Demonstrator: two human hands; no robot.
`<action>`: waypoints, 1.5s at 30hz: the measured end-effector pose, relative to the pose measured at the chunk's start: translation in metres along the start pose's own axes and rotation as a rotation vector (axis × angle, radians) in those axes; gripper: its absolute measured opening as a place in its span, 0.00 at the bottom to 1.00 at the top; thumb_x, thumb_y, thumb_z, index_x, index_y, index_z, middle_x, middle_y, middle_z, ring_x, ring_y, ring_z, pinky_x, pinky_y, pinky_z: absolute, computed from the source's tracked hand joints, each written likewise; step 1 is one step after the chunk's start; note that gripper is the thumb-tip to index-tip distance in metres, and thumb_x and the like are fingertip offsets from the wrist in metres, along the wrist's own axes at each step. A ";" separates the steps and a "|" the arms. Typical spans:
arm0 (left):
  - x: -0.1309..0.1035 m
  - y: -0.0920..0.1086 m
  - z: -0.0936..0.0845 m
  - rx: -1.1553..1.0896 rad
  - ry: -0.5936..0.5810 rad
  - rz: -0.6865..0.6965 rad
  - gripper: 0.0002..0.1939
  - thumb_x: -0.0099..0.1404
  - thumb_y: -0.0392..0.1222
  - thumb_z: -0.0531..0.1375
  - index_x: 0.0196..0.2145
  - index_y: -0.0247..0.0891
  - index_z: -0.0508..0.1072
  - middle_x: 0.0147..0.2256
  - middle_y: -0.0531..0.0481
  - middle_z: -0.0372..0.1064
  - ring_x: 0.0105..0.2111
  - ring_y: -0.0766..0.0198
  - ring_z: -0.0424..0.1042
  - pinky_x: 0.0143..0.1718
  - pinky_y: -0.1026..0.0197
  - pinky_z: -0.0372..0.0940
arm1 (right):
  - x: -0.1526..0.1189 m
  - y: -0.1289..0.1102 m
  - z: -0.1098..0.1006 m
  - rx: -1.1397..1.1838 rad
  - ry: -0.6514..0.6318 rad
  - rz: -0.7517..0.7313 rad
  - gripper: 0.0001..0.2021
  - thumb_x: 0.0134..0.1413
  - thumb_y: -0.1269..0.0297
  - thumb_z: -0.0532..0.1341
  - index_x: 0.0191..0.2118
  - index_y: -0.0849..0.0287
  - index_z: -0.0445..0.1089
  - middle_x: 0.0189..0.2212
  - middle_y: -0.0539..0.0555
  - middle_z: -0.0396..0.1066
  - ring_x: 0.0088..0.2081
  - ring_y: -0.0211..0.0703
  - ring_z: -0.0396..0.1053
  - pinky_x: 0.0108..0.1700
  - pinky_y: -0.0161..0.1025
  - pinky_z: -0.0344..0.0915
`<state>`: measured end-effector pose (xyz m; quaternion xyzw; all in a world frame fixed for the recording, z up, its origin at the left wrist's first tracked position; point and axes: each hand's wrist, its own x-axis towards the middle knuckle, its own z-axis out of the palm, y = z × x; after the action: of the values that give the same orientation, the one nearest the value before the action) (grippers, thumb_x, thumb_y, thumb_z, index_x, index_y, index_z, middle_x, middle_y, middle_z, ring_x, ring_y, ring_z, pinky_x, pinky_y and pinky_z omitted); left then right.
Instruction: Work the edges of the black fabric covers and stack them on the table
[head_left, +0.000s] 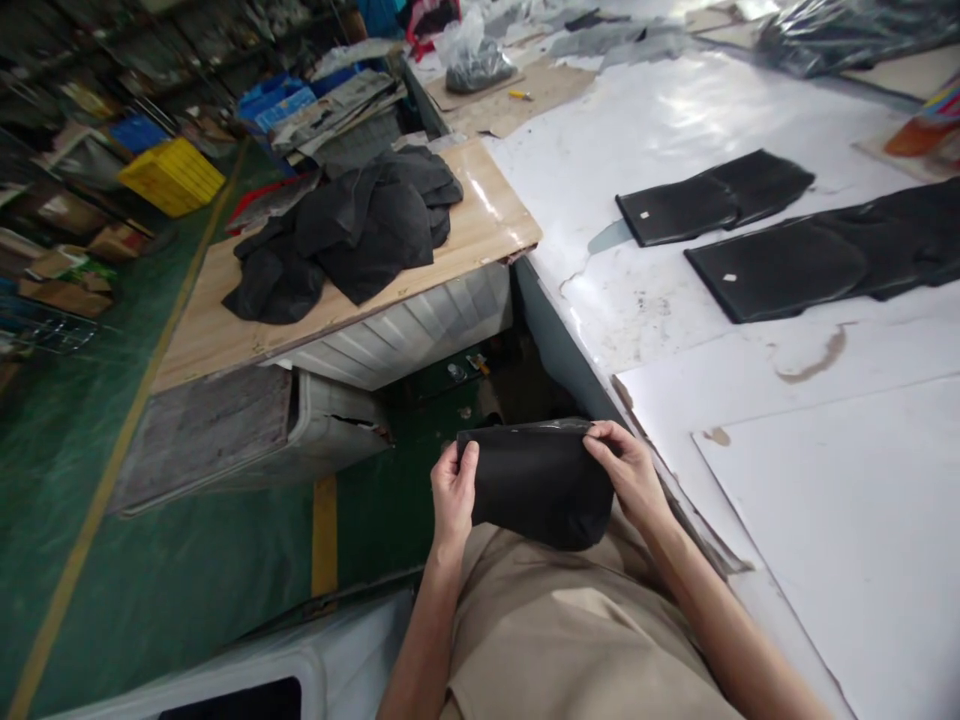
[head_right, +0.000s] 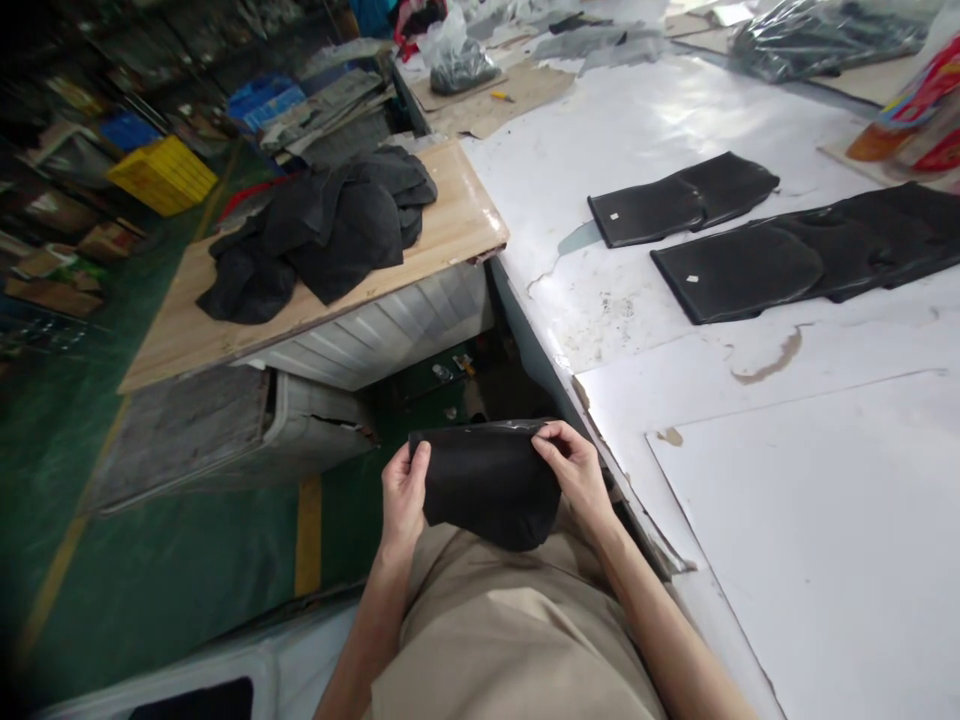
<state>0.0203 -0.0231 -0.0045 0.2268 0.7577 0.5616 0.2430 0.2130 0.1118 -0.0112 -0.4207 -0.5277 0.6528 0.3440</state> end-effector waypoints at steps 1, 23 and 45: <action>-0.001 0.001 0.000 0.006 0.018 0.009 0.17 0.65 0.53 0.58 0.27 0.37 0.70 0.25 0.54 0.63 0.27 0.66 0.62 0.30 0.66 0.57 | 0.000 0.000 0.001 0.028 0.015 0.033 0.10 0.49 0.55 0.67 0.32 0.54 0.70 0.31 0.49 0.68 0.34 0.42 0.63 0.38 0.37 0.60; -0.012 0.001 -0.001 -0.143 0.166 0.007 0.19 0.61 0.54 0.62 0.25 0.35 0.66 0.24 0.56 0.59 0.24 0.71 0.58 0.27 0.68 0.58 | -0.001 -0.005 0.018 0.321 0.072 0.144 0.17 0.46 0.61 0.70 0.25 0.57 0.60 0.25 0.46 0.66 0.27 0.36 0.59 0.30 0.34 0.52; -0.012 -0.001 0.003 -0.217 0.238 -0.026 0.19 0.60 0.52 0.63 0.24 0.36 0.63 0.24 0.57 0.57 0.25 0.71 0.57 0.28 0.68 0.57 | -0.005 -0.017 0.012 0.338 0.012 0.126 0.15 0.48 0.61 0.70 0.25 0.57 0.63 0.27 0.48 0.68 0.31 0.38 0.62 0.34 0.35 0.56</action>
<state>0.0318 -0.0289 -0.0052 0.1212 0.7188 0.6601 0.1816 0.2042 0.1059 0.0072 -0.3929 -0.3808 0.7501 0.3713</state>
